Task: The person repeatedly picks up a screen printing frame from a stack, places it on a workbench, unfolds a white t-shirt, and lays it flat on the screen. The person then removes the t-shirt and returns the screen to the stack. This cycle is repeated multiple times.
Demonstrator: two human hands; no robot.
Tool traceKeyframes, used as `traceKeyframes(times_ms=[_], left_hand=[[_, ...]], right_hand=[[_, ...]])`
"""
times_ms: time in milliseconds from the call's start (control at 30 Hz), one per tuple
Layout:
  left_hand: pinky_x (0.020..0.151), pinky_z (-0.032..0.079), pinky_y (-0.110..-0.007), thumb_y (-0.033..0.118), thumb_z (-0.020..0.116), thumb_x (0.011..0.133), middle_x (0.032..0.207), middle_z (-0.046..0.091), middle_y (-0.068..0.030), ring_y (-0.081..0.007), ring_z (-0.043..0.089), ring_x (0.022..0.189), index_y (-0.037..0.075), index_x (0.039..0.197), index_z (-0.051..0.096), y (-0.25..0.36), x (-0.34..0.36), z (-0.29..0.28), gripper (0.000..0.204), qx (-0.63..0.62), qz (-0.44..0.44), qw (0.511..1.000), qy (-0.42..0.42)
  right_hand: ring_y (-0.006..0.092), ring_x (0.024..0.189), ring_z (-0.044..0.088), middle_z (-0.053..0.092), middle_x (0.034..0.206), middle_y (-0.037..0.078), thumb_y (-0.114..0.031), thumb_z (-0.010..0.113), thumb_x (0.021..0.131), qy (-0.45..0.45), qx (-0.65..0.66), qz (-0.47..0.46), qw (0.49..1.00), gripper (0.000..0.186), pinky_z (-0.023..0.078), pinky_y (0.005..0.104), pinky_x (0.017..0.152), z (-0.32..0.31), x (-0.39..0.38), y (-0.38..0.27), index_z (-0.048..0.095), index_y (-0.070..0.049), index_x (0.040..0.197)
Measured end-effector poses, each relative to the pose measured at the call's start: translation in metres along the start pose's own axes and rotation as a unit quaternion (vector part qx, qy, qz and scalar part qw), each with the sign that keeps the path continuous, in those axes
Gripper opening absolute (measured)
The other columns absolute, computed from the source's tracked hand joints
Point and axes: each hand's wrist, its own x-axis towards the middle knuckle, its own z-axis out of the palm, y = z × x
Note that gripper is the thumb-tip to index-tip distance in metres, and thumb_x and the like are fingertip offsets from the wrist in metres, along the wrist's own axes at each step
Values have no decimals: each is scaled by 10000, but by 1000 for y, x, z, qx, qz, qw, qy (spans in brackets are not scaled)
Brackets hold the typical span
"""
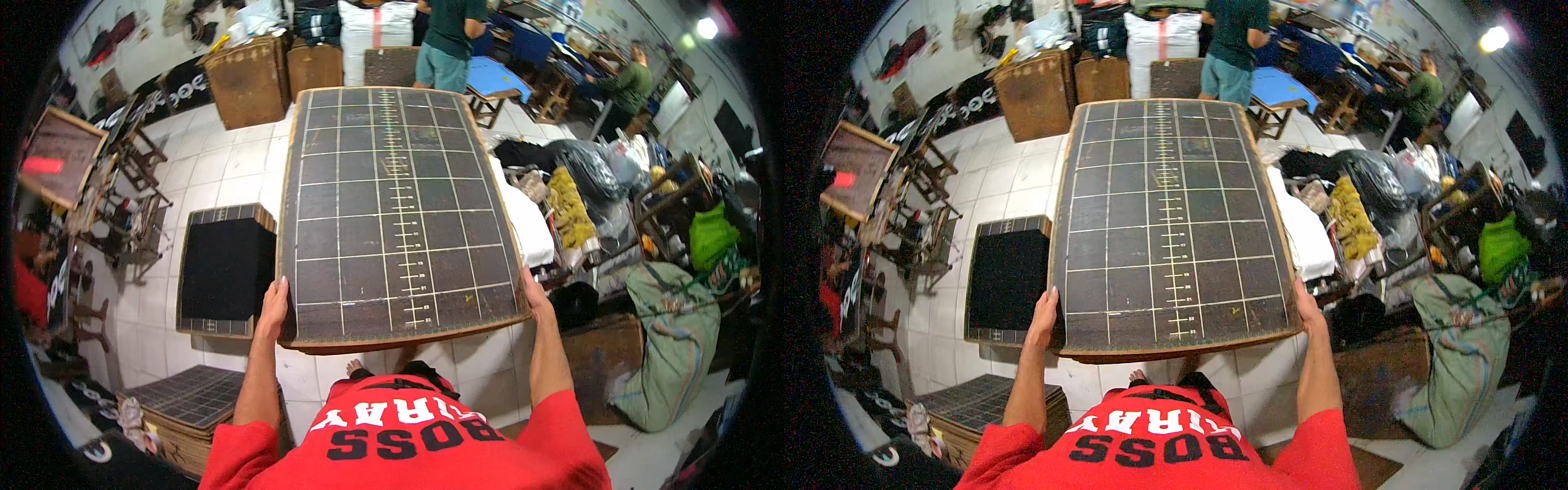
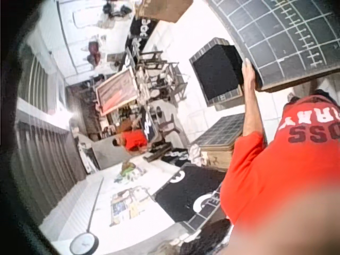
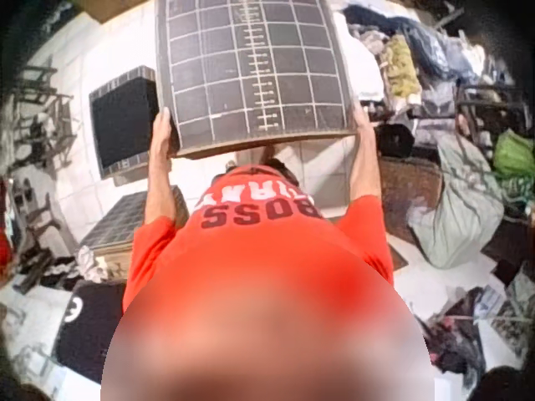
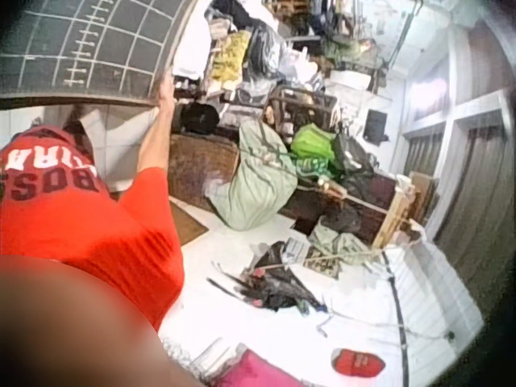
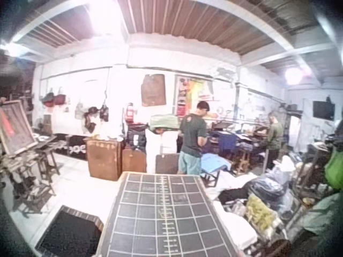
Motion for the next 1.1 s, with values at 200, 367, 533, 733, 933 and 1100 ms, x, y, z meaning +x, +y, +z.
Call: traceKeyframes(times_ms=[200,367,533,733,933,1100], left_hand=[[1104,370,-367,406,474,1078,1417,573,-146,-244,510,1307,-15,1461,470,-10,3,-1,569,22,42,999,-5],[1207,244,-508,365,484,1060,1606,337,-238,-356,286,1514,-14,1568,295,-1,-15,30,661,539,158,775,289],[1216,138,-607,384,497,1036,1626,282,-255,-430,213,1524,1,1538,379,33,-49,141,642,569,150,784,195],[1211,110,-629,415,533,1007,1589,301,-307,-459,204,1513,7,1519,405,73,-77,293,668,546,303,774,104],[1209,118,-627,419,568,991,1585,288,-326,-461,195,1515,23,1517,421,92,-85,327,675,543,278,784,114],[1209,132,-618,413,593,978,1584,300,-316,-460,218,1508,47,1516,435,91,-85,323,669,539,278,786,117]], right_hand=[[248,1473,314,365,1598,158,-664,409,1017,-30,61,-20,997,879,243,357,1204,5,18,5,353,37,1543],[287,1510,281,283,1637,207,-739,330,992,-30,-26,-36,999,927,240,425,1213,-9,21,20,265,-40,1598],[156,839,681,715,1106,92,-379,552,1037,65,214,44,974,437,553,338,712,-52,68,58,651,-19,1262],[223,756,699,744,900,100,-182,777,845,246,-179,-192,933,207,551,374,689,-84,137,83,733,-52,1000],[345,1006,607,663,971,119,-149,791,790,254,-320,-310,858,148,473,449,935,-78,157,63,687,-73,864],[347,897,633,672,872,105,-73,777,777,226,-235,-358,875,147,513,463,800,-101,160,60,665,-61,872]])
